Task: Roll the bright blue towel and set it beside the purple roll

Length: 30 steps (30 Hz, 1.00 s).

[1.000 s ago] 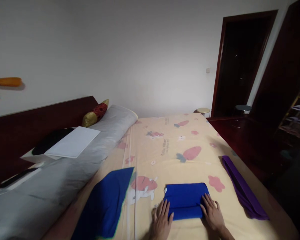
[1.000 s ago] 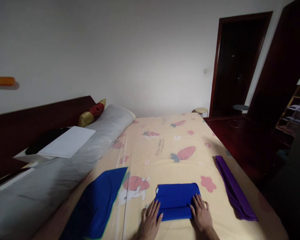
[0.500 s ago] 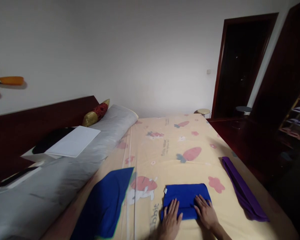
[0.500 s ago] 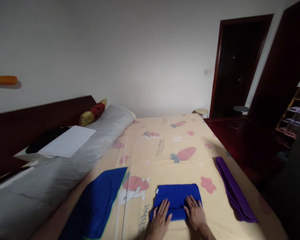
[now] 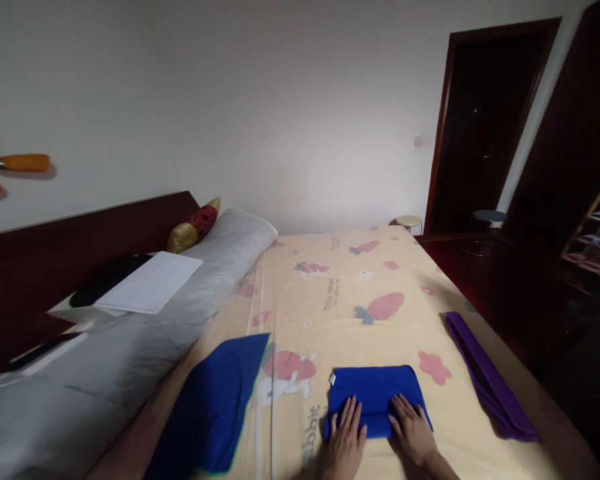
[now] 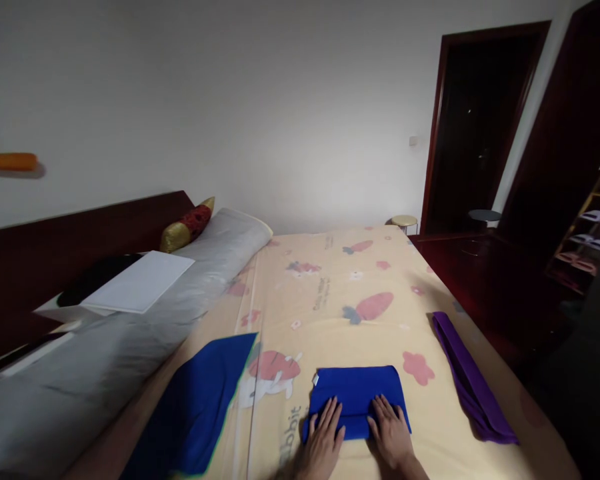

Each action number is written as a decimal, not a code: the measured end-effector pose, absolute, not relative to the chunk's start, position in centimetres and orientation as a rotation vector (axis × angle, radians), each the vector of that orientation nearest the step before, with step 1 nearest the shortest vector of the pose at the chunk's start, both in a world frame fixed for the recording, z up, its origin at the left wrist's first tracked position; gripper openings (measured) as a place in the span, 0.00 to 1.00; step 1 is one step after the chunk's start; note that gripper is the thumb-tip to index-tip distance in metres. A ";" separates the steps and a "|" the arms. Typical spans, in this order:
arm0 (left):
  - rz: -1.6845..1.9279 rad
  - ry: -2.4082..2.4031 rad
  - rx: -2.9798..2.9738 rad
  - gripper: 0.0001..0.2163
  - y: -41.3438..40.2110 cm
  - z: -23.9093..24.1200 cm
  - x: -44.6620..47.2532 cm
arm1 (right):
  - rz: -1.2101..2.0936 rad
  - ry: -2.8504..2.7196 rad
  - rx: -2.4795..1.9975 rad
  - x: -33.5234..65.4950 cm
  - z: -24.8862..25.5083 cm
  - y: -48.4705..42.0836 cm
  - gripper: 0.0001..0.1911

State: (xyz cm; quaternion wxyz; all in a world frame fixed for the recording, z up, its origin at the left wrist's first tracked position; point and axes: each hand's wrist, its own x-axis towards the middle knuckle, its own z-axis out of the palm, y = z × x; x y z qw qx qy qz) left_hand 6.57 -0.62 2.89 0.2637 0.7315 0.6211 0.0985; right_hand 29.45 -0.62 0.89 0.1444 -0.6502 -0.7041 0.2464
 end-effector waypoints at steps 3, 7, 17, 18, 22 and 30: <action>0.225 1.692 1.969 0.27 -0.4 2.7 6.3 | 0.681 -1.999 -1.899 30.4 0.8 0.0 0.35; 0.204 1.717 1.981 0.28 -0.5 3.8 4.6 | 0.649 -1.942 -1.979 32.1 0.9 0.3 0.36; 0.092 1.754 1.917 0.27 -2.2 2.9 3.5 | 0.785 -2.101 -1.742 31.8 -0.1 -3.1 0.31; 0.076 1.728 1.916 0.27 -2.2 2.7 3.5 | 0.783 -2.124 -1.718 31.9 -0.9 -3.4 0.31; 0.022 1.735 1.893 0.25 -1.9 3.5 3.8 | 0.700 -2.158 -1.753 32.3 -2.8 -3.9 0.30; 0.084 1.815 1.822 0.27 1.0 5.1 6.3 | 0.581 -2.029 -1.939 29.9 1.5 -1.1 0.23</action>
